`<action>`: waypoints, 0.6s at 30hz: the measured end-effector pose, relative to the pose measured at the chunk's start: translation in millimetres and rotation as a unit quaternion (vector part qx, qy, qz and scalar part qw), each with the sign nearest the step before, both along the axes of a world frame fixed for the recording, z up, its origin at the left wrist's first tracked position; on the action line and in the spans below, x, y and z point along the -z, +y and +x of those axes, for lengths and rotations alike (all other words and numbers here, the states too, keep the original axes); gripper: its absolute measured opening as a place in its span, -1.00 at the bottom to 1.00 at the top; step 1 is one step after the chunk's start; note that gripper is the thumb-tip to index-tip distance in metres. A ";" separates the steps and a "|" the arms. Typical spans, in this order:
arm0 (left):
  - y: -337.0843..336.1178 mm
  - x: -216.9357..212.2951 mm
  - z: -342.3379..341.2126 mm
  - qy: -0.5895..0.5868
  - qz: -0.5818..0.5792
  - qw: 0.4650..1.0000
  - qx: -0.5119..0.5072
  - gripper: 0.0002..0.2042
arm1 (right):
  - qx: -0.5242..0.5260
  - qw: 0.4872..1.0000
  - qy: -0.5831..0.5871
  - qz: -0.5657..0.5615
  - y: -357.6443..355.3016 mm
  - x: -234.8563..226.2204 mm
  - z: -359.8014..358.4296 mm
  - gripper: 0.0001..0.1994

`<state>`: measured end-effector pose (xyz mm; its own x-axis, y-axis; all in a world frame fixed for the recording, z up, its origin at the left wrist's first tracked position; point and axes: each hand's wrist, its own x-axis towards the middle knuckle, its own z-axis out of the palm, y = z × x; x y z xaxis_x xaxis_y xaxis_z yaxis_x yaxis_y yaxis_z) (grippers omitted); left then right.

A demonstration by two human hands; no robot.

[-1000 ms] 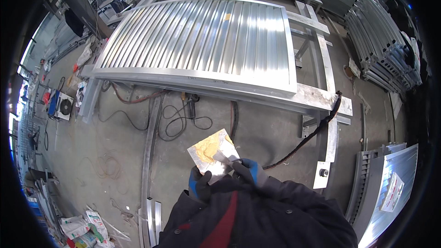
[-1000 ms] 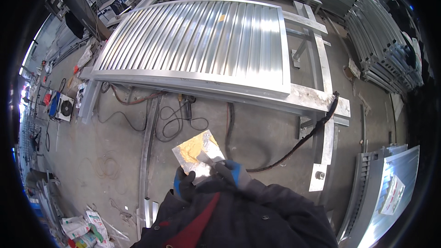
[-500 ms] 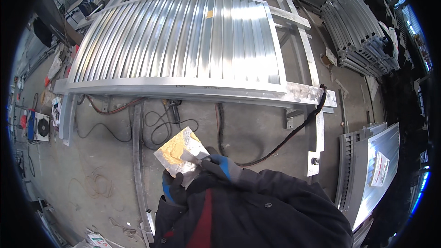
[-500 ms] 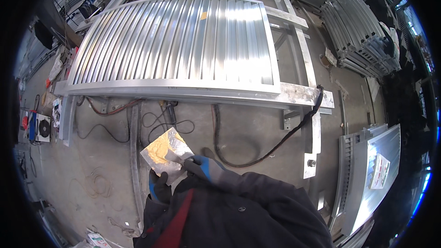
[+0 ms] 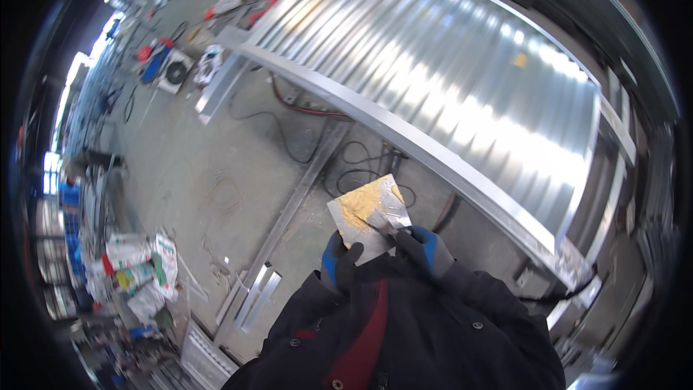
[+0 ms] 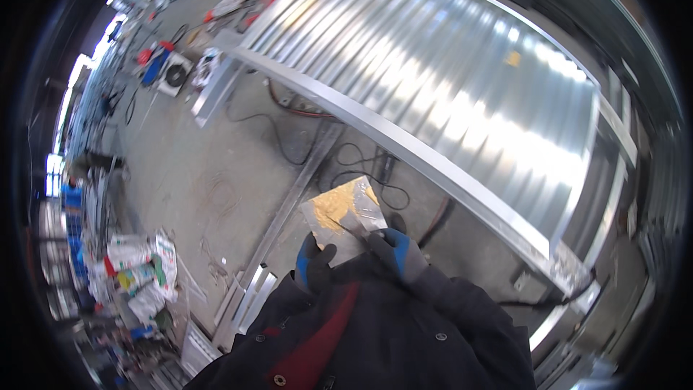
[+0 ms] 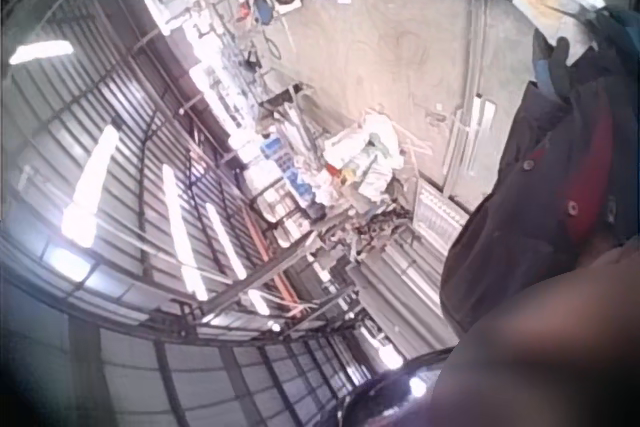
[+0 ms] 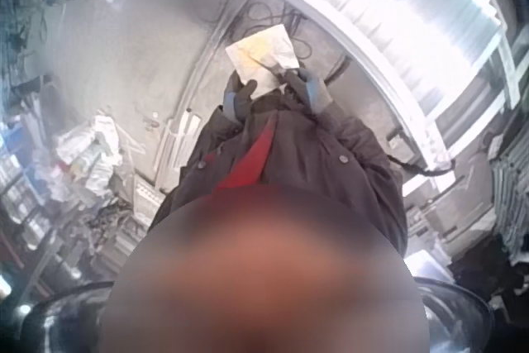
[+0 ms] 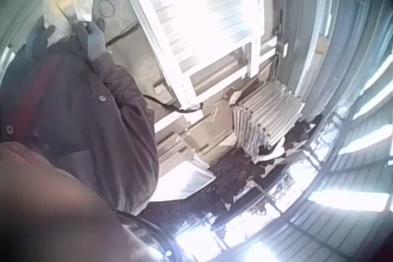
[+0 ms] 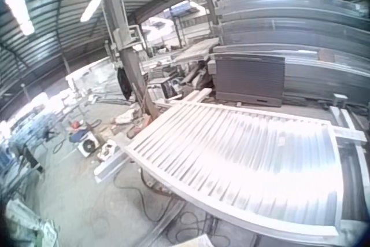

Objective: The person applies a yellow paste to a corrugated metal panel using a brush and a small metal sheet as a palette. They repeatedly dip the brush into the paste and spread it along the panel's ridges while walking around the workshop.

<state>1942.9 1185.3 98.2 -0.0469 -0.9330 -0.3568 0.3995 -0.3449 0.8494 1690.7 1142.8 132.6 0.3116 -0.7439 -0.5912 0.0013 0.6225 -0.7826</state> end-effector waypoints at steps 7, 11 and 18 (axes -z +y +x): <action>-27.9 -4.9 22.6 -0.067 0.004 0.996 -0.061 -0.43 | -0.147 0.985 -0.001 -0.095 -76.8 3.7 24.0 -0.63; -50.6 -9.0 51.0 -0.042 0.016 0.992 -0.117 -0.43 | -0.148 0.988 -0.027 -0.016 -117.3 1.6 65.3 -0.62; -88.5 -3.5 116.7 0.044 0.002 0.988 -0.146 -0.42 | -0.175 0.984 -0.016 0.018 -173.6 -4.7 138.0 -0.58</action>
